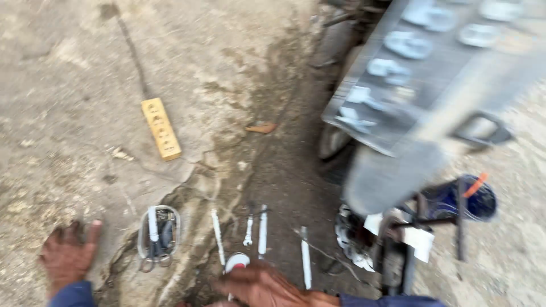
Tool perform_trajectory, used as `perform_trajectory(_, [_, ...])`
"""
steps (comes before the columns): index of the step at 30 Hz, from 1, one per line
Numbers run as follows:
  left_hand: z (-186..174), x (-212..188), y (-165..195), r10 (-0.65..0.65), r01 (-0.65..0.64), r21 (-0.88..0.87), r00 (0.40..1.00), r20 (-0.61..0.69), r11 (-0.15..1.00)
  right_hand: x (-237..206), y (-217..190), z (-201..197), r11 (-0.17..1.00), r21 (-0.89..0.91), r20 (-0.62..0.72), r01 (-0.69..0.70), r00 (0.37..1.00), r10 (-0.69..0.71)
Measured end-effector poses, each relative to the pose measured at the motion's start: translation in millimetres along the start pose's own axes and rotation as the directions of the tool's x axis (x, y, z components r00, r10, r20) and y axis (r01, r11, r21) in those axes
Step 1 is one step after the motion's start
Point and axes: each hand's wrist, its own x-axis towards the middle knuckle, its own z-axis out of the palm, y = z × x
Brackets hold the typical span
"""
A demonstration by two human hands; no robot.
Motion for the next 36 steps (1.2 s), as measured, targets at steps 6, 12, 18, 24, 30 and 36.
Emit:
perform_trajectory(6, [-90.8,-25.3,98.1,-0.080,0.089,-0.189,0.995,0.057,0.978,-115.2,-87.0,-104.1,0.654,-0.548,0.563,0.522,0.808,-0.174])
perform_trajectory(12, [-178.2,-130.2,279.5,0.299,-0.214,-0.213,0.768,0.566,0.953,-148.1,-174.4,-229.9,0.633,-0.609,0.283,0.478,0.876,-0.390])
perform_trajectory(18, [-153.9,-190.2,423.2,0.459,-0.612,-0.010,0.582,0.671,0.791,-223.4,-185.8,-375.7,0.803,-0.593,-0.470,0.056,0.785,-0.402])
perform_trajectory(24, [-90.3,-193.0,497.9,0.422,-0.577,-0.027,0.563,0.711,0.816,-295.8,-117.2,-512.0,0.912,-0.408,-0.767,0.044,0.525,-0.368])
perform_trajectory(30, [-70.3,-201.6,507.0,0.054,-0.036,-0.041,0.744,0.666,0.999,-394.6,-36.5,-596.1,0.764,-0.375,-0.920,-0.526,0.315,-0.235])
perform_trajectory(36, [-46.3,-202.0,523.9,0.218,-0.073,-0.293,0.838,0.500,0.953,-453.0,-8.0,-600.3,0.475,-0.321,-0.947,-0.819,0.262,-0.188])
